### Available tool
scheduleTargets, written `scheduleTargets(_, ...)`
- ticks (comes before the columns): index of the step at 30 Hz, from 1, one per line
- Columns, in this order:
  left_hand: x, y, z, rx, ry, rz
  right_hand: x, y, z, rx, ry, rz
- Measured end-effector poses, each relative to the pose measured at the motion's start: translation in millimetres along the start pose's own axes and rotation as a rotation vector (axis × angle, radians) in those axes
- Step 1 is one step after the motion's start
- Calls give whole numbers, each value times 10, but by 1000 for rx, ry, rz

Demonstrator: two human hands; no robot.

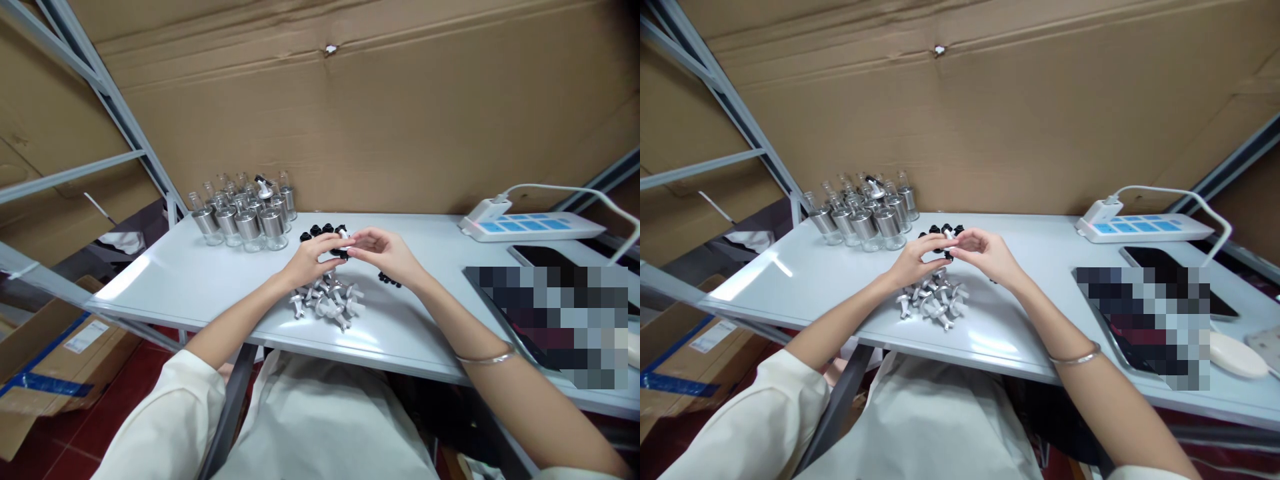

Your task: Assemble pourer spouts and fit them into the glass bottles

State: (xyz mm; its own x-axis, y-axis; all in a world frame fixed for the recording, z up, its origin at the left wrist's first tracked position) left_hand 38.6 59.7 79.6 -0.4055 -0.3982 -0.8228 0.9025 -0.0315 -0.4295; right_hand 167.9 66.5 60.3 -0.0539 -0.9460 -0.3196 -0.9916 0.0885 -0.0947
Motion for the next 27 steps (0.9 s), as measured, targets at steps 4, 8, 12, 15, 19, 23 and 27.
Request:
scheduleTargets(4,-19,-34,1,9,-6,16,-78,-211,-71,140,-107,92)
scheduleTargets(8,-18,-31,-3,-19,-2,1,-201,-548,-65,587,-250,216)
scheduleTargets(12,-2,-22,12,-30,27,-2,-277,-623,169,937,-252,71)
scheduleTargets(15,5,-15,3,-40,18,-15,-275,-625,346,1045,-168,-50)
scheduleTargets(19,9,-16,-2,-53,30,-15,-297,-759,361,1160,-170,0)
scheduleTargets(23,16,-3,-15,-68,27,-27,-338,-880,404,1238,-188,42)
scheduleTargets(27,24,16,-19,-71,24,-50,-342,-749,515,1279,-256,-62)
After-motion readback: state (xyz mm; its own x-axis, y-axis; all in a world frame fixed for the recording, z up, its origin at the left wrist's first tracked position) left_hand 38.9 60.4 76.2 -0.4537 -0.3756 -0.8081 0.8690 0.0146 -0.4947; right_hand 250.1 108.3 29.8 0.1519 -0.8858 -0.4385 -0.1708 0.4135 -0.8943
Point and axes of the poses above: each hand's wrist, its own x-axis away from the middle knuckle, its own y-axis out of the palm, z = x × y, the point moved 8 cm from there along -x, towards the middle knuckle, and after that the axes turned 12 degrees about z, right-handed, at the moved point
